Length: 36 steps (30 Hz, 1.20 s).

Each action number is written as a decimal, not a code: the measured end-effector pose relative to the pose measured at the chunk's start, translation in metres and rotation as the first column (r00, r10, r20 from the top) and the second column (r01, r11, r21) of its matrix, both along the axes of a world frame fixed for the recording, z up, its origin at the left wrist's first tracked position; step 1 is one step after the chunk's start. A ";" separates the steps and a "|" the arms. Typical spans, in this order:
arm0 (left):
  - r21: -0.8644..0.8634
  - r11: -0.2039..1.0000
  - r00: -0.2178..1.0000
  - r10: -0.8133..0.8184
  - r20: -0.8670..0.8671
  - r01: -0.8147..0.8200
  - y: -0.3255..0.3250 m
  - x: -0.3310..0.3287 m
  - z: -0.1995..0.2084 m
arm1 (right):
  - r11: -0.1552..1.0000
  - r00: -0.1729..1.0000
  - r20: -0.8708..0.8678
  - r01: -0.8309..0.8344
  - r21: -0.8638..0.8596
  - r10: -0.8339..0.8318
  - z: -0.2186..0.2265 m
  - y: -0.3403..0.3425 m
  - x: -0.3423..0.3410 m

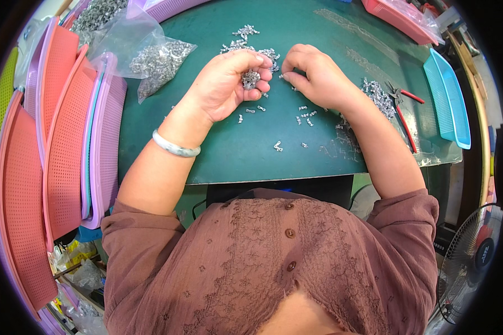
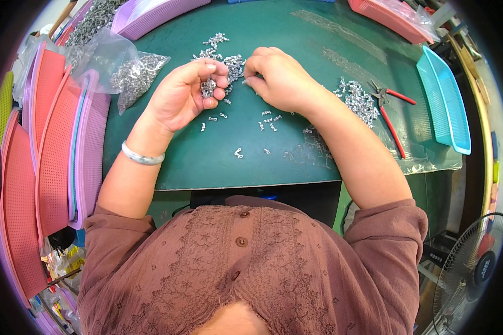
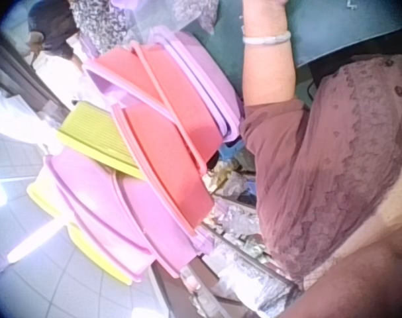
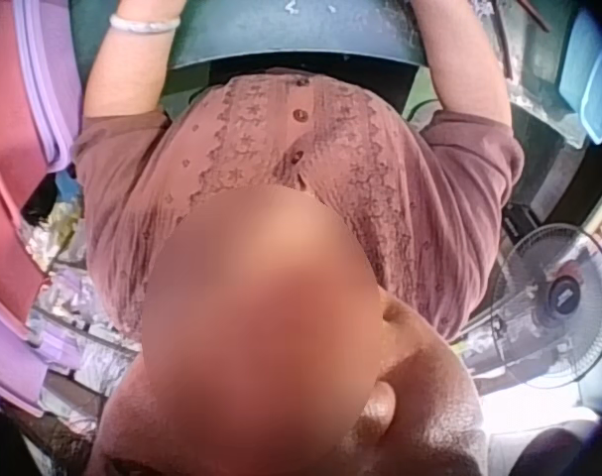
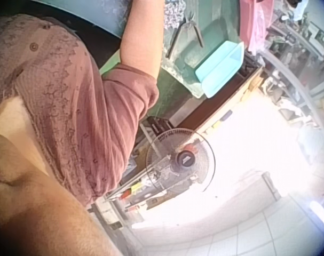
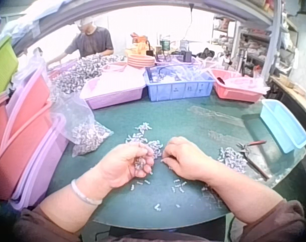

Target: The person sits at a green workbench and assembles small silver metal components by hand. They pick up individual pieces from a pile on the table and connect them together, occasionally using a pair of pliers to assist with the assembly. The workspace is surrounded by colorful plastic baskets and bags of parts.

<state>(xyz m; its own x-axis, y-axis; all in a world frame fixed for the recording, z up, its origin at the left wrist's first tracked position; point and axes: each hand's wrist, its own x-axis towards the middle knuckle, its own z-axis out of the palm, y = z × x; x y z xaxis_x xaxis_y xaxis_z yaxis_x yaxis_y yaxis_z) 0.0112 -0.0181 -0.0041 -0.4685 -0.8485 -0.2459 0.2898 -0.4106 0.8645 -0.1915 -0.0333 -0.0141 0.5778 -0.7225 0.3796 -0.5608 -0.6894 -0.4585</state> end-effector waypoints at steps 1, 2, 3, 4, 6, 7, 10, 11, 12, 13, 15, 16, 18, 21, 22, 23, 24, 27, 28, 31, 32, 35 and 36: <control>-0.014 1.000 0.997 0.018 0.070 -0.017 0.002 -0.002 0.001 | 1.000 1.000 0.029 -0.008 -0.001 0.008 0.001 0.001 0.001; -0.018 1.000 0.993 0.025 0.117 -0.023 0.003 -0.003 0.002 | 1.000 0.998 0.066 -0.017 -0.020 0.018 0.004 0.002 0.002; -0.021 0.999 0.986 0.032 0.164 -0.029 0.004 -0.004 0.003 | 0.999 0.994 0.103 -0.026 -0.040 0.030 0.006 0.004 0.003; -0.025 0.999 0.977 0.039 0.211 -0.035 0.005 -0.005 0.003 | 0.998 0.989 0.140 -0.034 -0.060 0.042 0.008 0.006 0.005; 0.004 1.000 0.982 0.022 0.189 -0.023 0.007 -0.006 0.005 | 0.991 0.981 0.176 -0.059 -0.122 0.080 0.010 0.009 0.007; 0.010 1.000 0.982 0.011 0.187 -0.013 0.007 -0.007 0.006 | 0.986 0.976 0.194 -0.070 -0.153 0.099 0.011 0.009 0.008; 0.018 0.999 0.989 -0.034 0.145 0.032 0.007 -0.004 0.006 | 0.977 0.969 0.222 -0.067 -0.201 0.112 0.012 0.011 0.010; 0.019 0.999 0.991 -0.053 0.125 0.051 0.006 -0.003 0.005 | 0.977 0.967 0.225 -0.070 -0.203 0.116 0.012 0.011 0.010; 0.022 0.998 0.992 -0.055 0.114 0.053 0.006 -0.003 0.005 | 0.976 0.966 0.229 -0.072 -0.206 0.119 0.013 0.011 0.010; 0.026 0.998 0.993 -0.058 0.103 0.056 0.005 -0.002 0.004 | 0.975 0.965 0.233 -0.074 -0.208 0.122 0.013 0.011 0.010; 0.025 0.999 0.994 -0.040 0.099 0.037 0.006 -0.003 0.004 | 0.985 0.950 0.273 -0.119 -0.123 0.149 0.014 0.010 0.008; 0.021 1.000 0.994 -0.019 0.105 0.016 0.007 -0.005 0.005 | 0.986 0.942 0.294 -0.143 -0.080 0.161 0.014 0.010 0.007; -0.001 1.000 0.993 -0.004 0.120 0.005 0.007 -0.005 0.005 | 0.993 0.957 0.266 -0.105 -0.056 0.116 0.012 0.006 0.005; -0.040 0.999 0.989 -0.018 0.148 0.024 0.006 -0.004 0.002 | 0.991 0.993 0.112 -0.013 -0.133 0.028 0.000 -0.001 0.001; -0.043 0.999 0.987 -0.013 0.158 0.020 0.006 -0.005 0.002 | 0.983 0.999 0.043 0.018 -0.181 -0.010 -0.004 -0.002 0.000; -0.046 0.999 0.986 -0.007 0.169 0.015 0.006 -0.005 0.001 | 0.987 1.000 0.001 0.024 -0.161 -0.025 -0.006 -0.002 0.000; -0.047 0.999 0.986 -0.008 0.166 0.016 0.006 -0.005 0.001 | 0.989 0.998 -0.042 0.031 -0.142 -0.038 -0.008 -0.001 0.000; -0.039 0.999 0.989 -0.006 0.147 0.012 0.005 -0.005 0.001 | 0.997 0.998 -0.066 0.007 -0.078 -0.013 -0.003 0.002 -0.002; -0.029 1.000 0.991 0.000 0.134 0.004 0.006 -0.006 0.002 | 0.998 0.998 -0.057 -0.009 -0.056 0.005 0.000 0.002 -0.003; -0.003 1.000 1.000 0.009 0.025 -0.009 0.004 -0.004 0.002 | 0.999 0.999 -0.032 0.022 -0.041 -0.023 0.001 0.000 -0.005; 0.005 1.000 1.000 0.011 -0.024 -0.011 0.002 -0.002 0.002 | 0.999 0.999 -0.044 0.025 -0.029 -0.027 0.001 0.000 -0.005; 0.005 0.999 0.988 -0.037 -0.150 0.038 -0.004 0.004 -0.004 | 0.999 0.997 -0.064 0.033 -0.007 -0.033 0.002 0.001 -0.004; 0.011 1.000 0.987 -0.026 -0.161 0.028 -0.004 0.004 -0.004 | 0.999 0.998 -0.061 0.033 -0.008 -0.033 0.002 0.001 -0.003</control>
<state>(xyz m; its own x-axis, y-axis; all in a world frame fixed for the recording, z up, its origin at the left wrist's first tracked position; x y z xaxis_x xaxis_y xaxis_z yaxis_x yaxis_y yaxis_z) 0.0153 -0.0222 -0.0077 -0.5257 -0.8321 -0.1770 0.4130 -0.4315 0.8020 -0.1940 -0.0319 -0.0126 0.5761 -0.7389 0.3496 -0.6098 -0.6733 -0.4181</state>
